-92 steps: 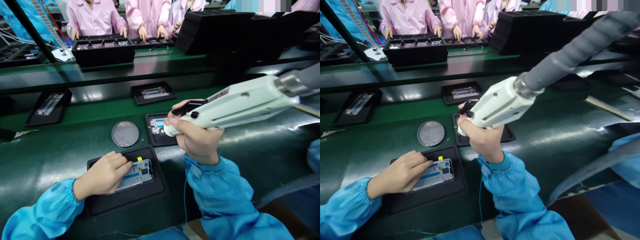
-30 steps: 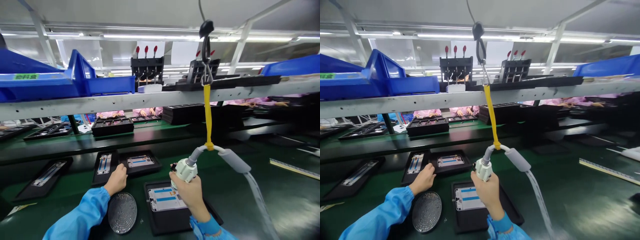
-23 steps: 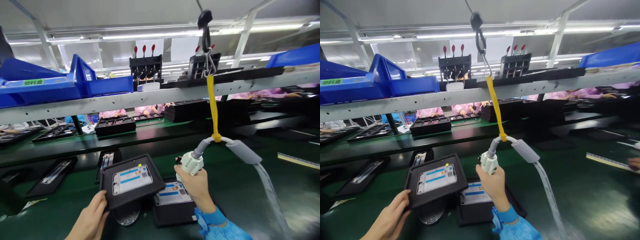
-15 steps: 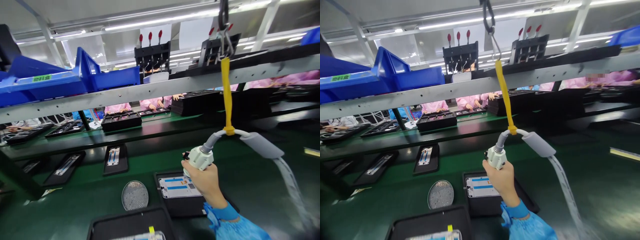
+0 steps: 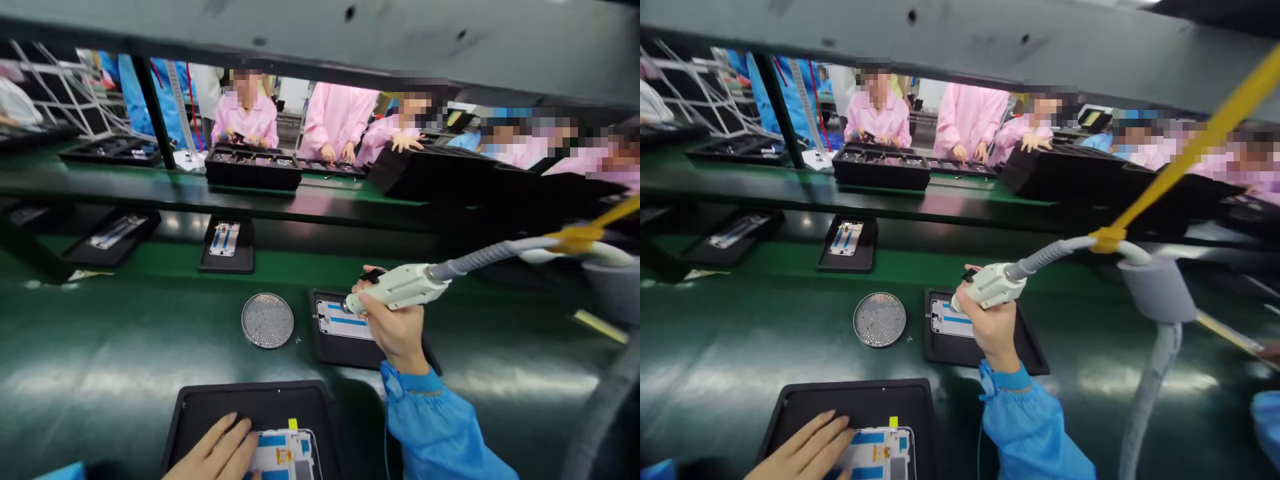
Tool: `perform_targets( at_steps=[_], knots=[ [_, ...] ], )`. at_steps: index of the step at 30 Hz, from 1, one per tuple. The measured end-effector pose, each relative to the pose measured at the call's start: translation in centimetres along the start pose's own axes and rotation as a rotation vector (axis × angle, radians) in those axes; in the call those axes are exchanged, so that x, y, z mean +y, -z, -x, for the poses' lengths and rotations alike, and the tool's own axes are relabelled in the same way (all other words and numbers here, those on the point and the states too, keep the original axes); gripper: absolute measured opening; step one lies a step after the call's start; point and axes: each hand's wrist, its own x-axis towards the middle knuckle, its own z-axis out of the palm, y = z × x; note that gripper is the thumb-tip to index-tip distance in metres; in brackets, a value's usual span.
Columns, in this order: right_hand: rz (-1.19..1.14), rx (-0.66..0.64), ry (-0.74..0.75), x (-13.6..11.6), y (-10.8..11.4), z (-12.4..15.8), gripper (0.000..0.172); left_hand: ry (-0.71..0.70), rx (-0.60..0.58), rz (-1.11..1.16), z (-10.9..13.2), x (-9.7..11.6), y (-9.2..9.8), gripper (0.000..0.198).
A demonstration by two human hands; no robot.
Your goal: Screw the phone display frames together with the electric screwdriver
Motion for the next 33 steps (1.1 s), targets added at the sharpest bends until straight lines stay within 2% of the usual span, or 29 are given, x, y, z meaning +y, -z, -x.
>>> perform_targets(
  at_steps=[2, 5, 8, 14, 19, 23, 27, 33],
  knots=[
    [0.011, -0.009, -0.028, 0.2, -0.1, 0.4, 0.038, -0.057, -0.005, 0.007, -1.1, 0.1, -1.3, 0.013],
    [0.008, -0.018, -0.058, -0.3, -0.8, 1.1, 0.034, -0.08, -0.176, 0.085, -1.6, -0.2, -2.2, 0.019],
    [-0.023, -0.037, -0.061, -1.4, -2.4, 1.8, 0.032, -0.063, -0.258, 0.165, -1.3, -0.5, -2.5, 0.024],
    [-0.1, -0.114, -0.059, -3.0, -7.3, 2.8, 0.027, -0.036, -0.212, 0.294, -1.6, -1.0, -3.2, 0.027],
    [-0.127, -0.172, -0.138, -1.5, -10.4, 3.2, 0.021, -0.019, -0.185, 0.292, -1.6, -0.6, -3.7, 0.026],
    [-0.113, -0.192, -0.158, -0.1, -11.1, 3.3, 0.021, 0.011, -0.147, 0.271, -1.9, -0.5, -3.7, 0.024],
    [-0.088, -0.197, -0.16, 0.4, -11.2, 3.4, 0.021, 0.054, -0.124, 0.291, -2.9, -1.4, -2.8, 0.021],
    [-0.06, -0.201, -0.156, 0.5, -11.3, 3.4, 0.019, 0.01, -0.181, 0.343, -4.0, -3.4, -1.8, 0.023]
  ],
)
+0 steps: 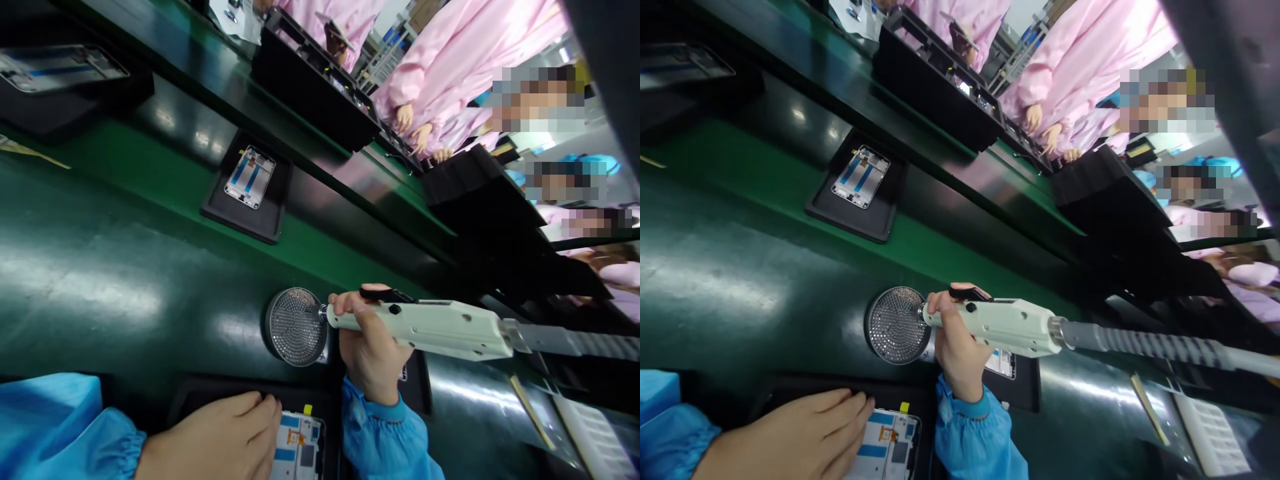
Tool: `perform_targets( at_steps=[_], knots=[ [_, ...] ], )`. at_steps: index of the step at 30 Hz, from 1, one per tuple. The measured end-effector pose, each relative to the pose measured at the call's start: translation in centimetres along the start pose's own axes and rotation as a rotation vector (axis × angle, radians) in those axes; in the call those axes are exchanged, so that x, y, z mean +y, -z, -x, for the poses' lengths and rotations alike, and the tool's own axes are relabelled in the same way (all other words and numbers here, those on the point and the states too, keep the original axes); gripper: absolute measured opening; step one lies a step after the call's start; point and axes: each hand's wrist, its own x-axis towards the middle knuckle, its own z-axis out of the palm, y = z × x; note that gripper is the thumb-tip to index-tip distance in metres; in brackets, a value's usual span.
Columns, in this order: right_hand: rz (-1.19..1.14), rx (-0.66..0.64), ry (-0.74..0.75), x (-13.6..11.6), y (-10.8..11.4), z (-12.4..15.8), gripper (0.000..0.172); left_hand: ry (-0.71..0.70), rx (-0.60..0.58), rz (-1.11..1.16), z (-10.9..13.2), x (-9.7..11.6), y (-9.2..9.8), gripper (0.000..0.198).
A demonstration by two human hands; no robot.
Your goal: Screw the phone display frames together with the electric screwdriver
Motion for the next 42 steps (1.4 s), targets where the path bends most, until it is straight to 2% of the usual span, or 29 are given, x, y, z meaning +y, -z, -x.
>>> perform_targets(
  at_steps=[6, 12, 17, 20, 22, 25, 28, 42],
  knots=[
    [0.002, 0.006, 0.005, 0.1, 0.1, 0.0, 0.019, 0.003, -0.022, 0.004, -0.1, -0.1, 0.2, 0.026],
    [-0.007, 0.019, 0.015, 0.0, -0.1, 0.0, 0.024, 0.022, -0.023, -0.05, -0.2, 0.3, 0.5, 0.019],
    [-0.029, 0.054, 0.059, -4.0, 0.9, 0.9, 0.024, 0.041, -0.023, -0.051, 0.1, 0.5, 0.8, 0.033],
    [-0.022, 0.052, 0.059, -6.5, 1.7, 3.1, 0.019, 0.018, -0.03, -0.056, 0.2, 0.5, 1.0, 0.044],
    [-0.008, -0.003, 0.019, -7.2, 1.8, 5.2, 0.018, -0.005, -0.046, -0.068, 0.2, 0.5, 1.1, 0.046],
    [-0.007, -0.13, -0.055, -6.8, 1.5, 8.0, 0.021, -0.025, -0.062, -0.081, 0.1, 0.4, 1.3, 0.045],
    [-0.008, -0.204, -0.085, -5.7, 0.9, 9.6, 0.022, -0.03, -0.065, -0.076, -0.1, 0.2, 1.3, 0.045],
    [0.048, -0.202, -0.086, -5.0, 0.1, 9.8, 0.024, -0.054, -0.053, -0.048, -0.3, 0.1, 1.6, 0.043]
  ],
)
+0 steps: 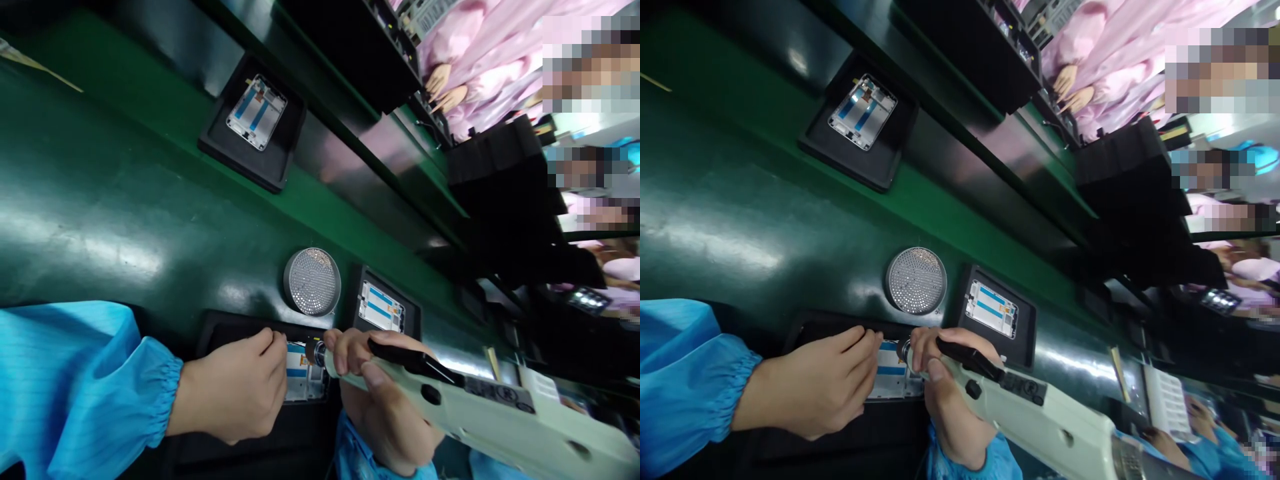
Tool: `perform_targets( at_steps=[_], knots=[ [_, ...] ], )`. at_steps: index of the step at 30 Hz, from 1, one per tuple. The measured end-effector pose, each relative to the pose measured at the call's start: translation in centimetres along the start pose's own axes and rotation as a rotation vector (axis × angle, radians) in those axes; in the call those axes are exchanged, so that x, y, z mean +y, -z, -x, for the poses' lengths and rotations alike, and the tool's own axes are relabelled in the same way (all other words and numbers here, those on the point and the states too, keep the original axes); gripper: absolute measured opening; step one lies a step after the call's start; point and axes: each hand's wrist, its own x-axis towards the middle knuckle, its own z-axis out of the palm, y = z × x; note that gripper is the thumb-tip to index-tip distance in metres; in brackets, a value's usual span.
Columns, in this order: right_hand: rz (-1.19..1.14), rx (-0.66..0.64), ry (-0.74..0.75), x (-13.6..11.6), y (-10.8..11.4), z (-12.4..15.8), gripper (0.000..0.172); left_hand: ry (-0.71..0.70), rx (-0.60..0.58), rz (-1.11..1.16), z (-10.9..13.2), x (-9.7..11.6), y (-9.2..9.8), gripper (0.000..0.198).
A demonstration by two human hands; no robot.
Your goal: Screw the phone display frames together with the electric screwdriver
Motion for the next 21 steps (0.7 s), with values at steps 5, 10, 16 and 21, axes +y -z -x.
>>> perform_targets(
  at_steps=[5, 10, 16, 21],
  knots=[
    [-0.016, -0.007, 0.024, 0.11, -0.01, 0.17, 0.026, 0.0, 0.01, -0.008, -0.07, -0.02, 0.07, 0.043],
    [-0.04, -0.027, 0.02, 0.11, -0.32, 0.18, 0.019, 0.007, 0.009, -0.006, -0.12, 0.06, 0.1, 0.04],
    [-0.051, -0.046, 0.031, 0.25, -0.23, 0.11, 0.017, 0.024, 0.021, 0.001, -0.14, 0.03, 0.1, 0.036],
    [-0.053, -0.062, 0.032, 0.54, -0.16, 0.18, 0.018, 0.042, 0.01, 0.02, -0.21, 0.0, 0.28, 0.037]
  ],
)
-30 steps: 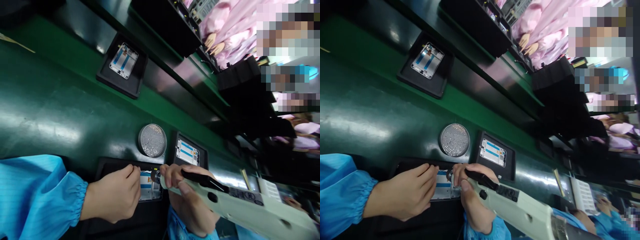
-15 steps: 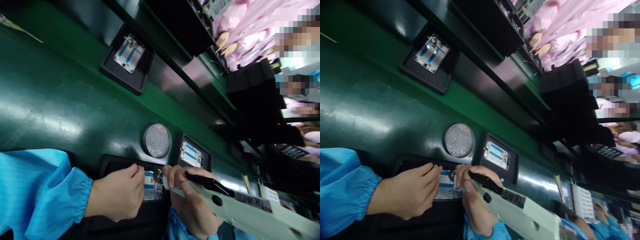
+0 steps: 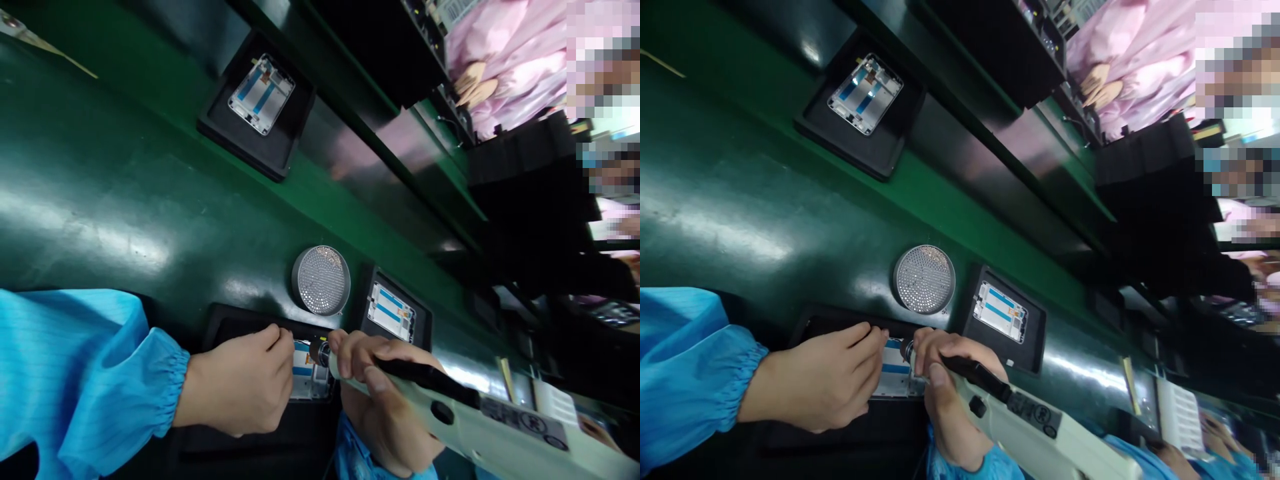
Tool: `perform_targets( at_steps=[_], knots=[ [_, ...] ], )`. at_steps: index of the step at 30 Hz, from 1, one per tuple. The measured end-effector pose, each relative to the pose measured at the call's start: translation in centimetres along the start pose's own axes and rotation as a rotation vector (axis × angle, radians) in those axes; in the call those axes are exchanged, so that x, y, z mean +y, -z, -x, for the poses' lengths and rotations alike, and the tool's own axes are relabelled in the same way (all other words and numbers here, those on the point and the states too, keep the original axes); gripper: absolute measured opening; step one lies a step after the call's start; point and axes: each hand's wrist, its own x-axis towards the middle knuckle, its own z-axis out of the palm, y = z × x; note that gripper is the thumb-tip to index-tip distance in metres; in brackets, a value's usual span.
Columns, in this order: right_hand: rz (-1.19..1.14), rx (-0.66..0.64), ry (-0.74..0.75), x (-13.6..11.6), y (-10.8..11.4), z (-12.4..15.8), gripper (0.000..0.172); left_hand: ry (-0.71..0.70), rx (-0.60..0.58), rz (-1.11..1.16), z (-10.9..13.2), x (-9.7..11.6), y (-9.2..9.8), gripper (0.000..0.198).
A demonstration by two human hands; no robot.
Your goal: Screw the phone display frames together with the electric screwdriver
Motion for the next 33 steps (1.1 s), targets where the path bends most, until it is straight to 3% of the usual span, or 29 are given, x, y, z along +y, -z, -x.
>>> perform_targets(
  at_steps=[7, 9, 13, 16, 25, 33],
  knots=[
    [-0.047, 0.024, 0.084, -0.2, 0.9, -0.9, 0.028, 0.095, -0.061, 0.009, -0.4, 0.0, 0.3, 0.042],
    [-0.063, 0.094, 0.157, -1.4, 2.3, -1.8, 0.028, 0.107, -0.045, -0.045, -0.5, 0.4, 0.9, 0.041],
    [-0.069, 0.355, 0.276, -4.1, 5.5, -3.3, 0.024, 0.05, 0.071, -0.099, -0.4, 2.1, 2.8, 0.03],
    [-0.093, 0.434, 0.304, -5.2, 7.0, -3.6, 0.024, -0.05, 0.033, -0.043, -0.3, 3.2, 4.3, 0.031],
    [-0.141, 0.428, 0.368, -5.1, 7.5, -3.5, 0.023, -0.153, 0.01, 0.017, -1.1, 2.4, 5.5, 0.031],
    [-0.149, 0.394, 0.373, -4.9, 7.6, -3.6, 0.022, -0.15, -0.117, 0.041, -1.0, 2.1, 5.6, 0.033]
  ],
)
